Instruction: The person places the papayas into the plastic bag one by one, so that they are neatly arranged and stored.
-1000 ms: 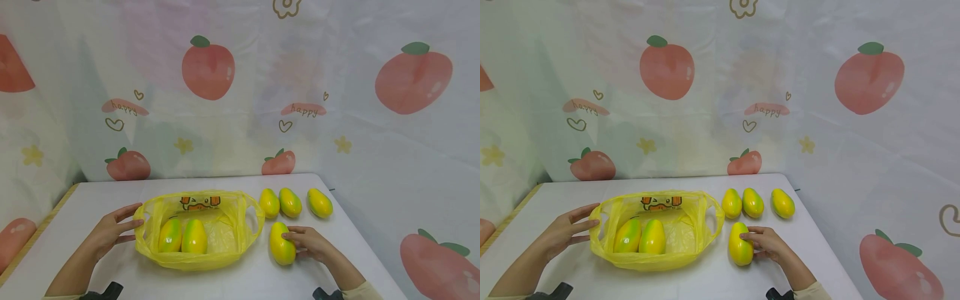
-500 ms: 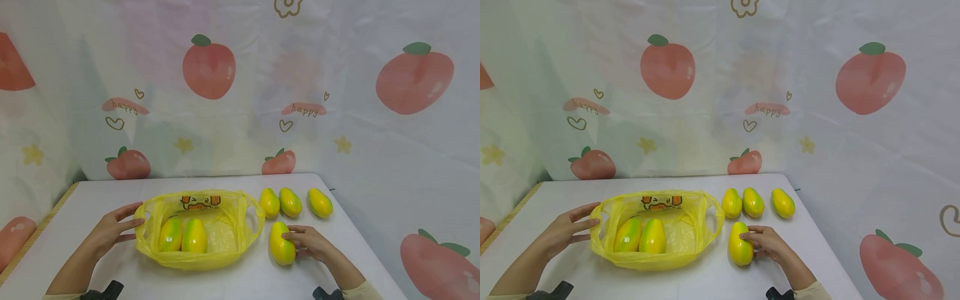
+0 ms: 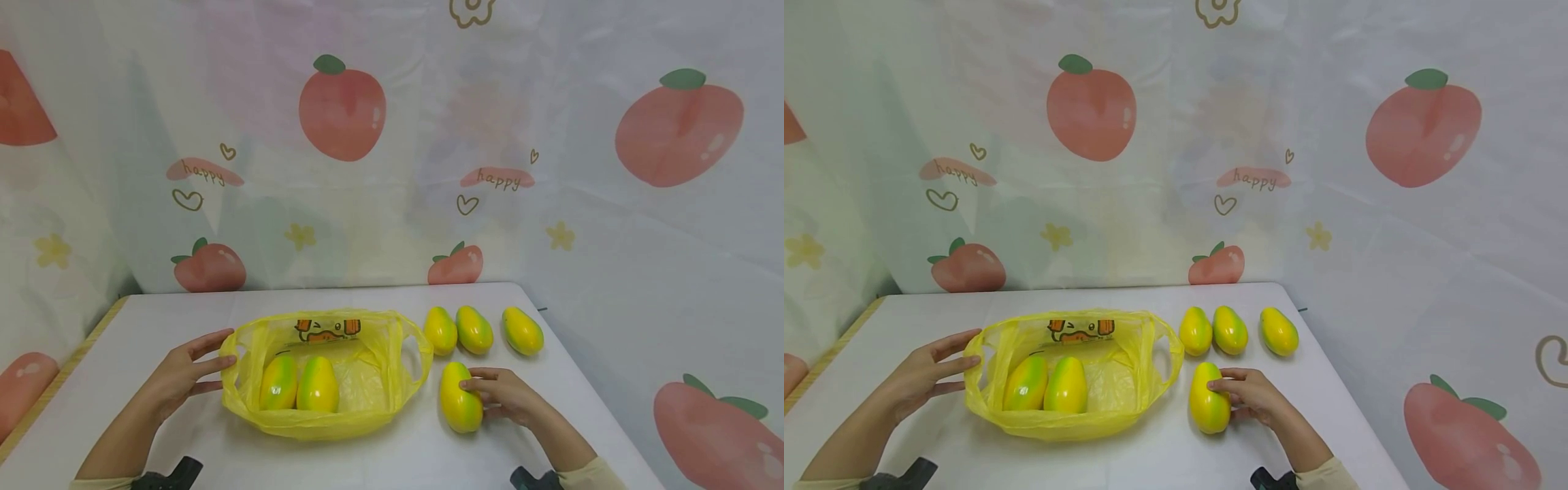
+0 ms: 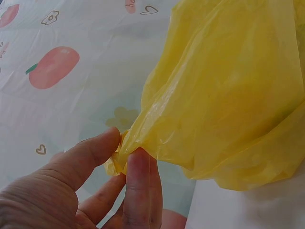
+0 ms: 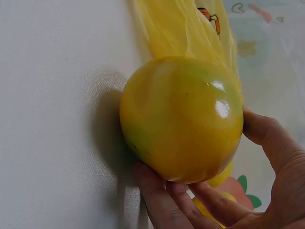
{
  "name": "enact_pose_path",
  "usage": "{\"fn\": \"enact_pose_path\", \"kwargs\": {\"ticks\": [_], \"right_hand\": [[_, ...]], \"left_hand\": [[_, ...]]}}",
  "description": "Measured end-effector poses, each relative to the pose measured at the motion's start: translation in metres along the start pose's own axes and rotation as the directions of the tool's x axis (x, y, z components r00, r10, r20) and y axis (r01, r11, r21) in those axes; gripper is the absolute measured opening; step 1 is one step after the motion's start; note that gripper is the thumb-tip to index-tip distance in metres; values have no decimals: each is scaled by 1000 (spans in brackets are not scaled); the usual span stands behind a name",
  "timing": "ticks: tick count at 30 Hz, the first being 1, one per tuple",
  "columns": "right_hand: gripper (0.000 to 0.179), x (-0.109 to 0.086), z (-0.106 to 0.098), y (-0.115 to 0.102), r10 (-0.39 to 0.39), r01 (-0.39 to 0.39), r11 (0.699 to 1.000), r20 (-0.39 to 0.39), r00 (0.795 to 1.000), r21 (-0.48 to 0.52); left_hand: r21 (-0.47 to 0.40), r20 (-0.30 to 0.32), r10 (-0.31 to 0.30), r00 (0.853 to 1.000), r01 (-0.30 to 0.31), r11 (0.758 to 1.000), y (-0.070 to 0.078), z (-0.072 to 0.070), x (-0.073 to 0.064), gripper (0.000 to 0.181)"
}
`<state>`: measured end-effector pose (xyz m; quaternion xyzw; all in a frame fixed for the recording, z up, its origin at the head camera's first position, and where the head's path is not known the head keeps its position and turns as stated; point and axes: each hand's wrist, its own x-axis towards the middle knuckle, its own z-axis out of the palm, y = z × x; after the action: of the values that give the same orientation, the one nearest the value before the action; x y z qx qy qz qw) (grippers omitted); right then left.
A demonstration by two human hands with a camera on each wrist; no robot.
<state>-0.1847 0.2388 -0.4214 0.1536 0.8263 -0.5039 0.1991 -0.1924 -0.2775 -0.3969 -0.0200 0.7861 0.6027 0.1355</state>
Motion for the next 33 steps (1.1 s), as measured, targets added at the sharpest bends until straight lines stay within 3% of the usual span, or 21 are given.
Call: {"fn": "enact_pose_path", "kwargs": {"ticks": [14,33], "right_hand": [[65,-7,-3,-9,4,-4,1000,0,1000,-17],[66,-20,-6,-28,-105,105,994,24,994,-40]], "left_hand": [[19,-9,-10,1000,11,1000,1,1,0,81],[34,-7,-8,1000,9,999,1,0,1,81]]}}
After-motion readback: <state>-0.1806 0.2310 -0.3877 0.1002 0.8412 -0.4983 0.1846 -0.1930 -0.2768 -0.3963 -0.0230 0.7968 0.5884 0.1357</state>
